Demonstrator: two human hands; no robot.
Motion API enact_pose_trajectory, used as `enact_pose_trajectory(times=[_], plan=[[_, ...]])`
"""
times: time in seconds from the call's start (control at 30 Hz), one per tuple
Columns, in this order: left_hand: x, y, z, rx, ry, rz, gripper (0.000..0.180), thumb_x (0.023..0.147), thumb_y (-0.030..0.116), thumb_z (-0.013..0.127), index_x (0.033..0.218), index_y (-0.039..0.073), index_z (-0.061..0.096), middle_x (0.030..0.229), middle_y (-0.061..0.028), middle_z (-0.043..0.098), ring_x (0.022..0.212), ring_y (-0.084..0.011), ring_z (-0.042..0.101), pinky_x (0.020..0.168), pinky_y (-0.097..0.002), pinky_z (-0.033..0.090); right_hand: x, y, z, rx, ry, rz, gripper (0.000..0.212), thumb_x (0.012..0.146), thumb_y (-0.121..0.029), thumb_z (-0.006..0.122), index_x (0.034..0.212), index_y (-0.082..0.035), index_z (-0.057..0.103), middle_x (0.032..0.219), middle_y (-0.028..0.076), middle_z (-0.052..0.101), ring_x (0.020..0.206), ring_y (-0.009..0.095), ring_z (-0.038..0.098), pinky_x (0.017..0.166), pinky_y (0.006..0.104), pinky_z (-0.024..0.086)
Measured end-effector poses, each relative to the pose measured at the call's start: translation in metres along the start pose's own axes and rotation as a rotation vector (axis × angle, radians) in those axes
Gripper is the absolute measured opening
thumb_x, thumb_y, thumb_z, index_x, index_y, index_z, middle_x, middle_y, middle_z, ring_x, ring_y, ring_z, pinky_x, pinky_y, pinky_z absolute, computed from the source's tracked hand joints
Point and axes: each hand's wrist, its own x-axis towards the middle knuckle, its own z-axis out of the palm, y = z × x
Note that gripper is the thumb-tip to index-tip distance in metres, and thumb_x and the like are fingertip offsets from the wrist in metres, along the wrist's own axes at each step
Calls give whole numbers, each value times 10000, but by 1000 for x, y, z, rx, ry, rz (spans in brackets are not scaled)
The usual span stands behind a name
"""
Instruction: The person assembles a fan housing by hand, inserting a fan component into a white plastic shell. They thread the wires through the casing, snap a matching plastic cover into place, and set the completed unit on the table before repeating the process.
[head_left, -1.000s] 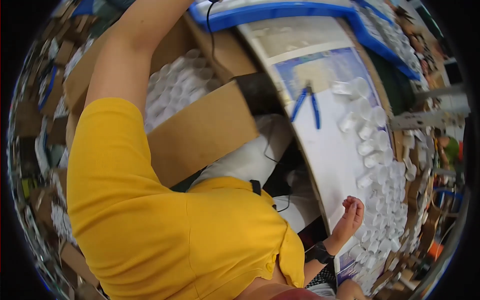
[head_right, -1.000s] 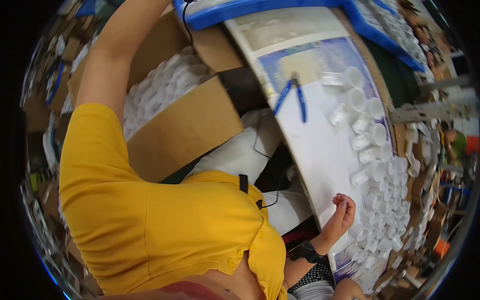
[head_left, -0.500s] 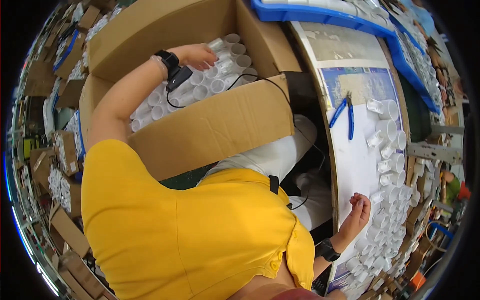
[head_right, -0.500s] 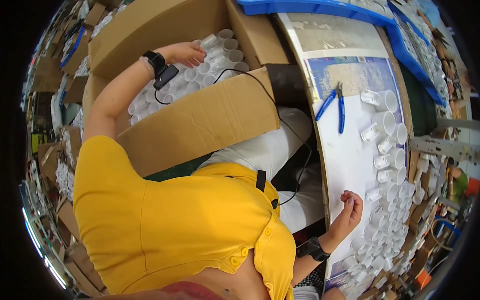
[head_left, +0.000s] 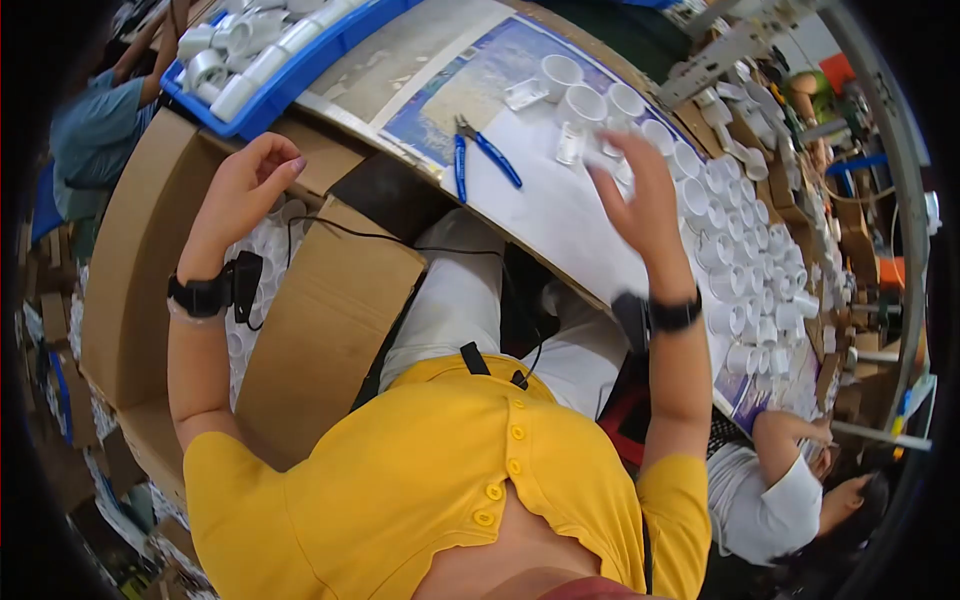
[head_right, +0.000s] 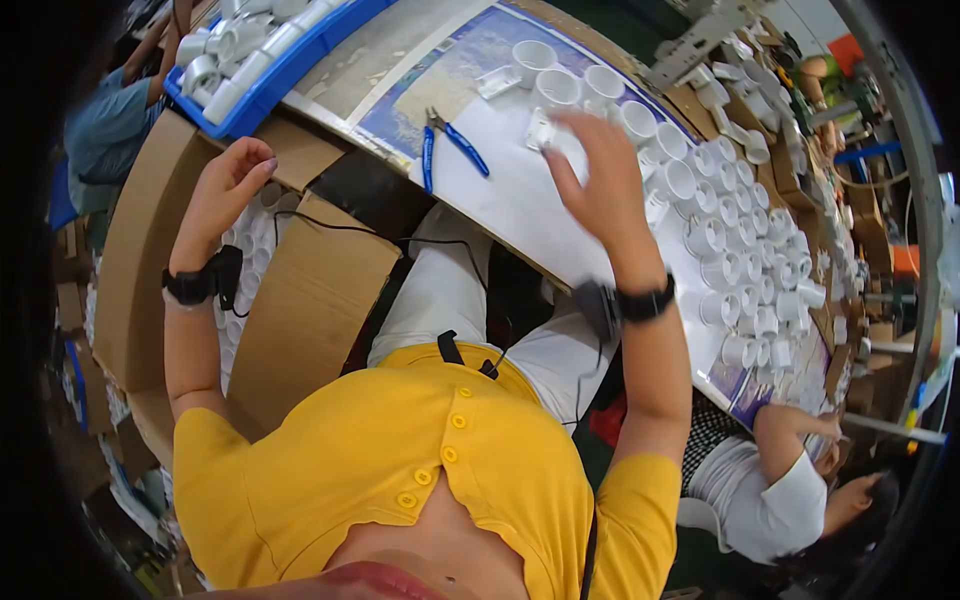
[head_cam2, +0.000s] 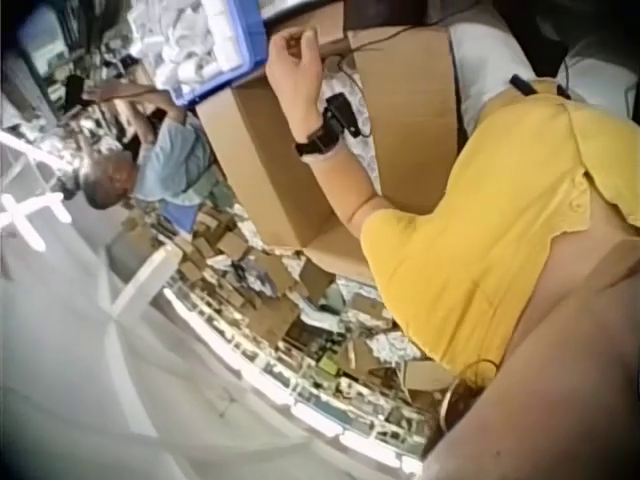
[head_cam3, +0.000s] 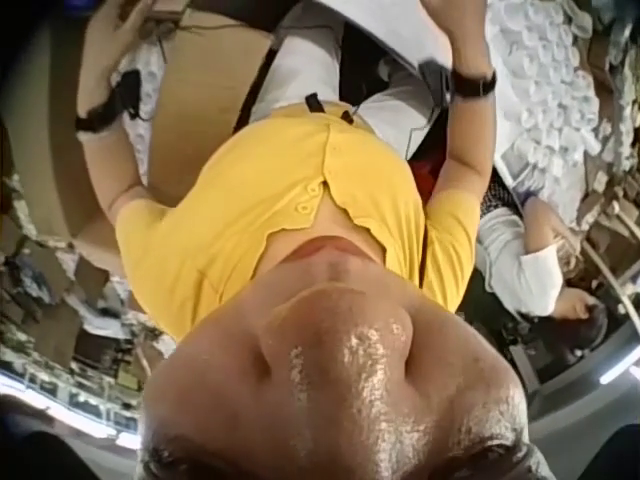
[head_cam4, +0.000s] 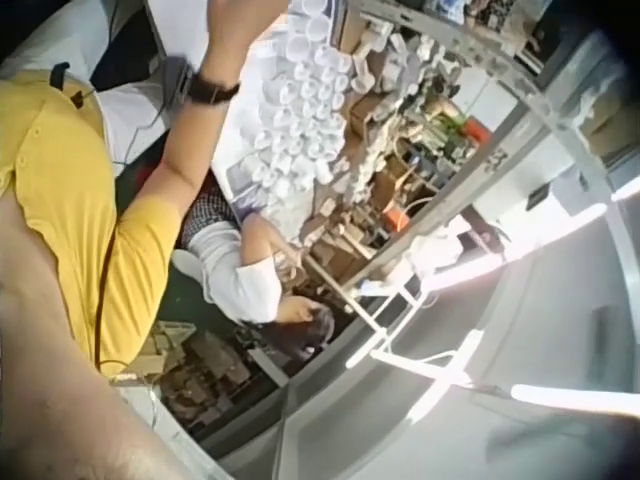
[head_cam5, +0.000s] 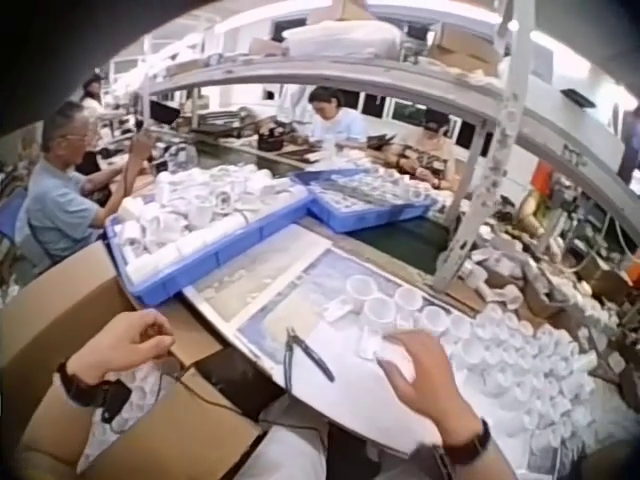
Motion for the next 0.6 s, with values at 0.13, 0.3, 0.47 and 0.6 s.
enact_pose_trajectory(times=[0.13,0.3,0.47,0.6], plan=[[-10,76,7,-269,24,262,194,913,168,593,1036,21,568,888,-23,607,807,-64,557,712,-216,458,73,63,48,-241,-21,1,598,785,-344,692,1270,-60,490,1219,167,571,1135,347,525,965,412,408],[-24,144,15,-755,-213,556,216,932,168,561,1084,15,544,957,-46,604,874,-105,584,792,-245,475,115,76,90,-394,-447,376,681,778,-461,662,1306,-78,466,1236,185,559,1150,350,522,997,426,385],[-6,173,34,-923,-220,629,303,949,233,536,1153,11,517,1019,-60,596,913,-134,590,818,-263,478,107,82,89,-339,-173,142,680,774,-417,696,1310,-79,448,1209,183,569,1128,326,542,980,416,405],[38,168,85,-881,142,440,363,978,277,465,1210,-2,474,1053,-99,588,958,-170,573,849,-303,462,76,31,23,196,248,-64,682,712,-239,786,1270,-44,447,1177,152,575,1093,270,560,951,372,433]])
